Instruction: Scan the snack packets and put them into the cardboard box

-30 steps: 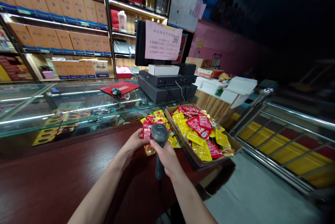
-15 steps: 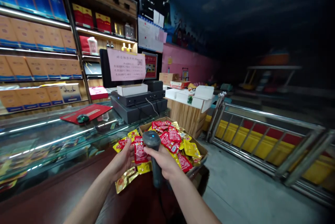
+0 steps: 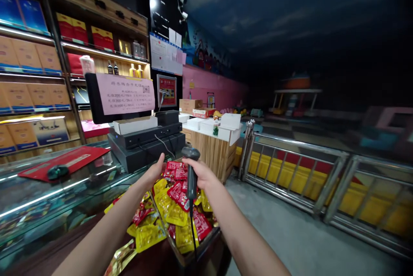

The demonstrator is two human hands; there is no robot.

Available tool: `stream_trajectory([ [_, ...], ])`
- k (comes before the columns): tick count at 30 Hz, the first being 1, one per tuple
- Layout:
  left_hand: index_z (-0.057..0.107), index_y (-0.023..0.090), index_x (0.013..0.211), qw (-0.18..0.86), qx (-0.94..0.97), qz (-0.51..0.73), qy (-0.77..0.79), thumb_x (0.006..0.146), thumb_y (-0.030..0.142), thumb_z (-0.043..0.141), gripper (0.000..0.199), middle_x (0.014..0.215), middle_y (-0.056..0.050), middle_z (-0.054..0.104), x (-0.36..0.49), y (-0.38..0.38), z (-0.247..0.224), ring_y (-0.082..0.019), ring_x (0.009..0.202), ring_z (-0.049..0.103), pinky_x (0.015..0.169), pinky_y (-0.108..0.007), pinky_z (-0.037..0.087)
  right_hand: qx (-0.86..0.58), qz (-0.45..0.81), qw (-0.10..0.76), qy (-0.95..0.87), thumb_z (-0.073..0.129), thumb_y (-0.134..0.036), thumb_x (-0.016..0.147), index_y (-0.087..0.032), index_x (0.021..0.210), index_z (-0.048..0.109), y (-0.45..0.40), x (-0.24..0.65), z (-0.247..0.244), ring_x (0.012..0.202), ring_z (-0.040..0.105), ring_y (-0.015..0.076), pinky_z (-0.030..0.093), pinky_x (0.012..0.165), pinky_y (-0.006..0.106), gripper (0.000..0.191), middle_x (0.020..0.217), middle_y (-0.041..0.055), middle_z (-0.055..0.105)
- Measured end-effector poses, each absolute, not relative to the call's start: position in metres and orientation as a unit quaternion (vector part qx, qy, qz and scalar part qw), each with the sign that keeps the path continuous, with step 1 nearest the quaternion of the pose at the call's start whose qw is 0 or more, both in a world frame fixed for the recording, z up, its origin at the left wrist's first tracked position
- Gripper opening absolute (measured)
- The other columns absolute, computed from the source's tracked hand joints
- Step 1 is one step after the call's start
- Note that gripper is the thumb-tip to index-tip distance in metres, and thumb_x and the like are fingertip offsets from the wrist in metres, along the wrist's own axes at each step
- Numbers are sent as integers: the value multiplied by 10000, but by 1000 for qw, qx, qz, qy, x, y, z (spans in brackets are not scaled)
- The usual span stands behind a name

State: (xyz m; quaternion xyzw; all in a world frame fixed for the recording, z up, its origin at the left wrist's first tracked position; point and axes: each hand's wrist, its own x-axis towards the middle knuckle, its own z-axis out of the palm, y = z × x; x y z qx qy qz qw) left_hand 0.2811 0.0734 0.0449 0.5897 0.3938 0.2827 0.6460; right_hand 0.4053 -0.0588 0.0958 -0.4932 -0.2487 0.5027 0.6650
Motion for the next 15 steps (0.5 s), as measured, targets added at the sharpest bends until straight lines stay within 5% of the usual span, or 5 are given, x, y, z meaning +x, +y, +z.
stream_trajectory([
  [8,647,108,1034,626,576,308,426,736,707,415,707,1295,-187,520,213,68,24,-296,1185,492,843,-332,435,-475,532,654,-253,732,-207,616,-152,775,627,-70,364,68,448,534,85,452,464,197,199,534,-32,597],
  [15,683,133,1008,617,575,330,424,718,649,514,615,1158,-134,635,127,28,-18,-279,1093,557,836,-310,439,-467,555,628,-280,787,-268,554,-164,841,664,-91,289,30,689,600,110,488,638,217,330,768,7,665],
])
